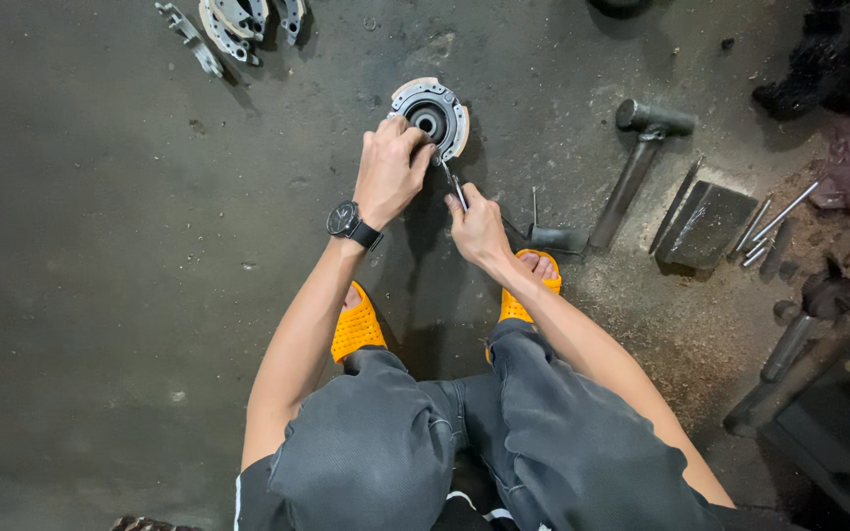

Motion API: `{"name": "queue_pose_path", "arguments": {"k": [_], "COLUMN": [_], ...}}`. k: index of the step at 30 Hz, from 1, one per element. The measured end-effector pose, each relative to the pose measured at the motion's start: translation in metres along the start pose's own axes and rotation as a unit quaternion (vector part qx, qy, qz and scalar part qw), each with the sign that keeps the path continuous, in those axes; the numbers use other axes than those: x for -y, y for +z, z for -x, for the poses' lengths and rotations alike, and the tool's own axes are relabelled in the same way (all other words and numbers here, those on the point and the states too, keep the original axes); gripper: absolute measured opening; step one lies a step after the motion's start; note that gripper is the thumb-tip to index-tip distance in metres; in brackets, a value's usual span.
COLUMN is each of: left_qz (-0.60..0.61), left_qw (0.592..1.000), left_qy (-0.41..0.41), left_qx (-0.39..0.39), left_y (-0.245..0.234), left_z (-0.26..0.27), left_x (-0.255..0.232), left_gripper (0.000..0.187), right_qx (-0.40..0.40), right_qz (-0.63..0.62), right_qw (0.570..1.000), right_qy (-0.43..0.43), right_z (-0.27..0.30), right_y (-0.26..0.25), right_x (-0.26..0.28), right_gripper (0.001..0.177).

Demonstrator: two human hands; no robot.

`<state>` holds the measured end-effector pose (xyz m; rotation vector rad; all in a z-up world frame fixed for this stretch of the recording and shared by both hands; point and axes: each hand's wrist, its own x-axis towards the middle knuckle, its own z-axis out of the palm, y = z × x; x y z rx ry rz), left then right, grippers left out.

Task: The person disassembles a mechanical part using pliers and a hammer, removing small components and placing them on the floor. They then reassemble the part by inserting components back into the housing.

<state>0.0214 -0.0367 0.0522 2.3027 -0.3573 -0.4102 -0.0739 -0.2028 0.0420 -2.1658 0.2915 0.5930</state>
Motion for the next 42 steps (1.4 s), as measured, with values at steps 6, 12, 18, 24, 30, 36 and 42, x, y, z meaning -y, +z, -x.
{"name": "queue_pose_path", "arguments": {"k": [6, 12, 18, 24, 30, 36, 42], "left_qz": [-0.063, -0.111, -0.081, -0.142, -0.127, -0.115, -0.105], "left_qw": [0.997, 0.979, 0.978, 0.961, 0.954, 0.927, 0.924], "left_qy": [0.043, 0.135, 0.144, 0.193, 0.239, 0.325, 0.327], "left_qx": [-0.008, -0.103, -0.125, -0.141, -0.131, -0.150, -0.166], "left_y": [-0.008, 0.013, 0.030, 0.037, 0.033, 0.010, 0.011], "left_z": [0.006, 0.024, 0.024, 0.026, 0.029, 0.026, 0.022], "left_x": [-0.010, 0.009, 0.020, 0.032, 0.051, 0.061, 0.068], "left_gripper": [0.004, 0.035, 0.018, 0.019, 0.028, 0.015, 0.017], "right_qx": [-0.012, -0.002, 0.022, 0.152, 0.270, 0.332, 0.352], "right_qz": [0.002, 0.001, 0.041, 0.156, -0.123, -0.087, -0.066], "right_qw": [1.000, 1.000, 0.999, 0.975, 0.927, 0.885, 0.878], "right_qy": [-0.009, -0.002, -0.002, 0.033, 0.231, 0.316, 0.317], "right_z": [-0.003, 0.000, 0.001, 0.011, -0.026, -0.069, -0.082], "right_y": [0.005, -0.004, -0.011, -0.065, -0.092, -0.088, -0.076], "right_x": [-0.007, 0.003, 0.004, 0.062, 0.100, 0.116, 0.100], "right_gripper": [0.024, 0.028, 0.034, 0.021, 0.035, 0.043, 0.041]}}
